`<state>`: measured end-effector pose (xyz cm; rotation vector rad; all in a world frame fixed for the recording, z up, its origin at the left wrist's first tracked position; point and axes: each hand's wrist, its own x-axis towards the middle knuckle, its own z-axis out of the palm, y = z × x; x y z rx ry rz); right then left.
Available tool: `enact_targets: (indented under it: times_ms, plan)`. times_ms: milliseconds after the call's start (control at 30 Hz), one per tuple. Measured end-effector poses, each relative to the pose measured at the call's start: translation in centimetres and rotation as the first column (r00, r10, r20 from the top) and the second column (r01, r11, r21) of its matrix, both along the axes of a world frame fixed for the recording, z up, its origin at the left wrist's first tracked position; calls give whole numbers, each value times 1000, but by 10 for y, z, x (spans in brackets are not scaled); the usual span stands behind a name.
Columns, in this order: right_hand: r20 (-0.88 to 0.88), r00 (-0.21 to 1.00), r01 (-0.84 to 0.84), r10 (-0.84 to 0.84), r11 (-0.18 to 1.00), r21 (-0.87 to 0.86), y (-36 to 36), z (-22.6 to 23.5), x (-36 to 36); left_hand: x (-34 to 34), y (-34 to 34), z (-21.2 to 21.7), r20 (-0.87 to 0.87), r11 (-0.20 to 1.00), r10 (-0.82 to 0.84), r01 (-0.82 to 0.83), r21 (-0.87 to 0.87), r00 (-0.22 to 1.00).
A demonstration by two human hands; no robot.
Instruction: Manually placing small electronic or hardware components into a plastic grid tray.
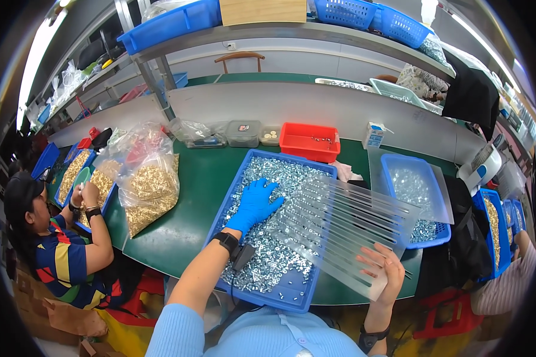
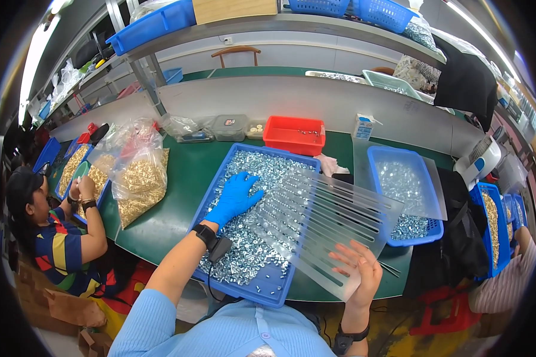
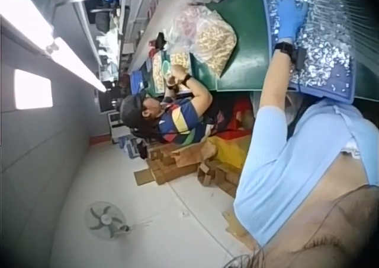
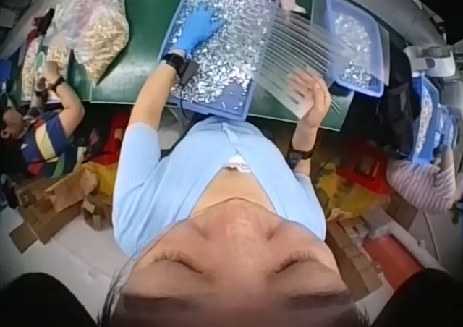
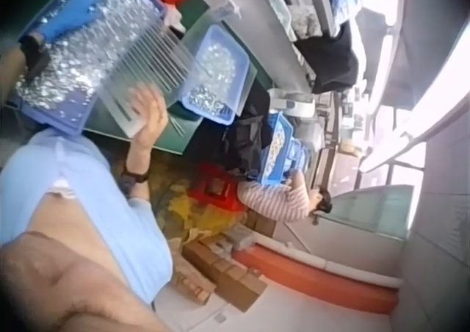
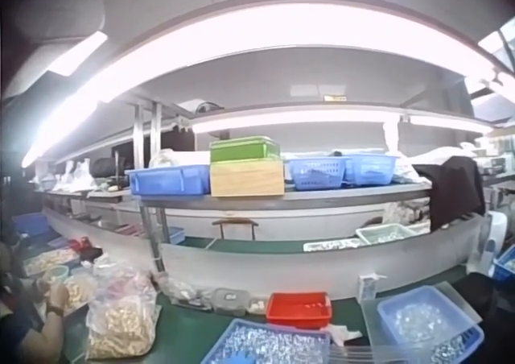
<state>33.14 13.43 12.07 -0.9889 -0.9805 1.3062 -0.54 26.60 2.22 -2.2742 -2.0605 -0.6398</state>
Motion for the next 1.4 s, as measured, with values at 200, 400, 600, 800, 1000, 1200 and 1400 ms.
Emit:
enact_targets:
  times_ms: [200, 400, 600, 800, 1000, 1200, 1400]
  plan:
    - [-37, 999, -2, 2, 1000, 4, -3, -3, -16, -7, -8, -5, 132, 995, 85, -78, -63, 988]
    - [-45, 999, -28, 28, 1000, -3, -8, -3, -20, -20, -14, -3, 593, 972, 189, -61, -228, 783]
    - [-34, 999, -31, 30, 999, -10, -7, -2, -20, 59, -44, 46, 826, 932, 13, 293, -215, 564]
    - [-45, 998, -34, 33, 999, -19, -6, -3, -21, 76, -55, 68, 839, 925, -31, 333, -182, 543]
    - [-46, 999, -15, 13, 999, -32, -5, -4, -19, 61, -64, 62, 926, 928, 373, 47, -370, -65]
    - [-51, 999, -18, 17, 999, -26, -6, -5, -23, 82, -74, 51, 864, 985, 79, -95, -145, -497]
    - [-46, 999, -11, 9, 1000, -29, -7, -7, -23, 80, -78, 56, 766, 994, 16, -69, -79, -643]
